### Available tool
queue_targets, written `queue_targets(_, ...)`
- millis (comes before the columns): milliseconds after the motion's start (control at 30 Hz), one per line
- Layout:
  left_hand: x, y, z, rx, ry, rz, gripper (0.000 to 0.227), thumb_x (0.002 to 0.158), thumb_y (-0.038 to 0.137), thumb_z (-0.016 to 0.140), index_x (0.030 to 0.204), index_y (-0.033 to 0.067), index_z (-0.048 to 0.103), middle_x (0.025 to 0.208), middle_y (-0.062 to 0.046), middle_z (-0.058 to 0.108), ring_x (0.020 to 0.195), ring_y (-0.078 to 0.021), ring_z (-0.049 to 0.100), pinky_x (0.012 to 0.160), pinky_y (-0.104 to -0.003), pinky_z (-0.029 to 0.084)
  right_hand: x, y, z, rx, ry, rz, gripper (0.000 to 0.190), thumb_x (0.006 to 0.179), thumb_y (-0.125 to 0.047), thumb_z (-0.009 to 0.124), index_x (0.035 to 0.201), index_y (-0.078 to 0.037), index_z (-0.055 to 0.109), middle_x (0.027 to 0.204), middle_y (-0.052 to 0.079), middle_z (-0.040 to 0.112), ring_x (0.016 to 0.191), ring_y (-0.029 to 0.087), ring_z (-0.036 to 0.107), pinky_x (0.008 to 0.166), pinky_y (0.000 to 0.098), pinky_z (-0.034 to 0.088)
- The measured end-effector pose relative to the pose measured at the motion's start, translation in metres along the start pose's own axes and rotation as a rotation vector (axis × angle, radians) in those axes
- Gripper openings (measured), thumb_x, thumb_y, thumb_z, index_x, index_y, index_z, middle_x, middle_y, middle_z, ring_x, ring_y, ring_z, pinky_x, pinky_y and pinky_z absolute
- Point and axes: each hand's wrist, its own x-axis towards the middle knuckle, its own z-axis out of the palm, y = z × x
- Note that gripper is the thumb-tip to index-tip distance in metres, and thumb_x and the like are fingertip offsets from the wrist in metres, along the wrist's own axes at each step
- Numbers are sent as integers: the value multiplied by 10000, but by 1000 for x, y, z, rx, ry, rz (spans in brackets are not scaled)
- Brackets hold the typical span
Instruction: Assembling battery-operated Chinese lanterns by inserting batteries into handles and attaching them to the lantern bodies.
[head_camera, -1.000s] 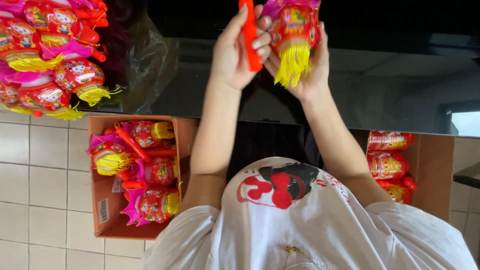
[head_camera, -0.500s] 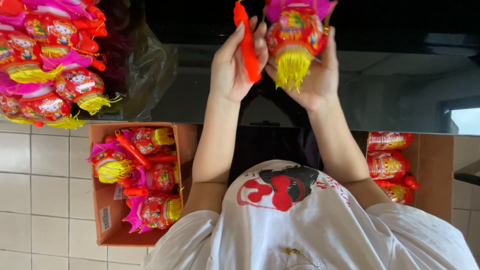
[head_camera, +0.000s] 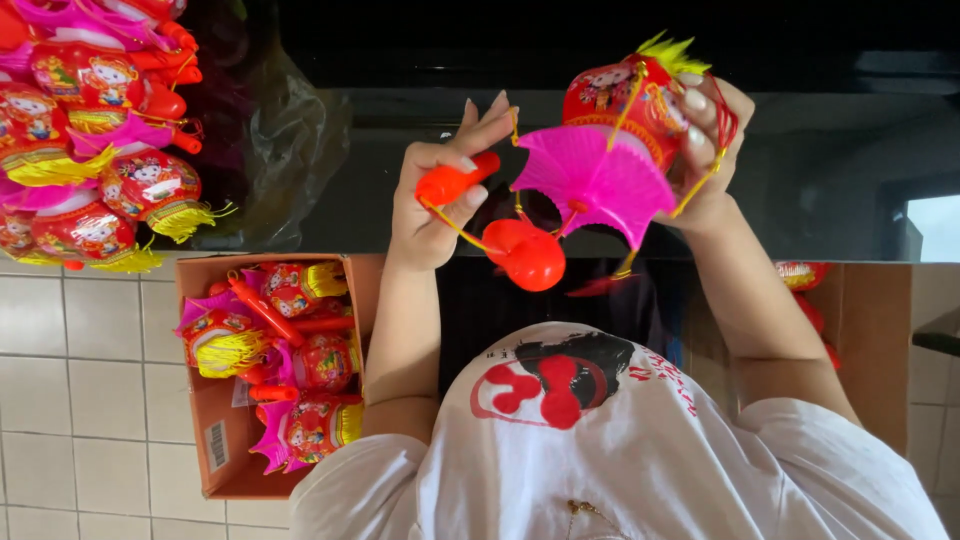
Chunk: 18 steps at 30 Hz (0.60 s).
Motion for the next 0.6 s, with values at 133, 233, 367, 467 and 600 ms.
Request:
queue_targets(133, -8, -3, -2, -1, 58, -34, 102, 1114, 191, 551, 1175, 179, 470, 1492, -230, 513, 1539, -444, 364, 1380, -620, 111, 5, -4, -3, -246, -11, -156, 804, 873, -507, 762, 1461, -38, 476, 1468, 222, 453, 1395, 400, 481, 1202, 527, 390)
queue_targets(233, -16, -5, -7, 169, 236, -173, 200, 1056, 167, 607, 1221, 98, 518, 1168, -53, 591, 1098, -184, 637, 979, -303, 516, 7, 3, 5, -493, -20, -310, 854, 884, -554, 736, 1493, -37, 438, 1525, 270, 382, 1454, 453, 423, 1237, 579, 345)
queue_targets(367, -6, -11, -1, -441, 337, -319, 308, 1118, 287, 477, 1355, 92, 502, 772, -77, 482, 539, -110, 375, 463, -243, 323, 8, 32, 54, -51, 37, 63, 713, 1016, -412, 675, 1551, -59, 362, 1564, 123, 396, 1482, 267, 416, 1272, 453, 371)
queue_targets(467, 18, -37, 10, -866, 284, -298, 486, 1163, 418, 417, 1496, 83, 528, 780, -14, 436, 509, -72, 302, 433, -221, 253, 7, 70, 93, 51, 119, 365, 501, 1067, -410, 538, 1448, -86, 511, 1468, 99, 524, 1363, 190, 507, 1172, 340, 390)
queue_targets(600, 51, -84, 21, -973, 461, -329, 499, 1076, 416, 595, 1450, 90, 539, 903, -26, 530, 658, -107, 447, 593, -253, 378, 7, 84, 110, 142, -2, 708, 386, 972, -399, 569, 1264, -152, 627, 1286, 79, 655, 1228, 194, 612, 1022, 349, 537)
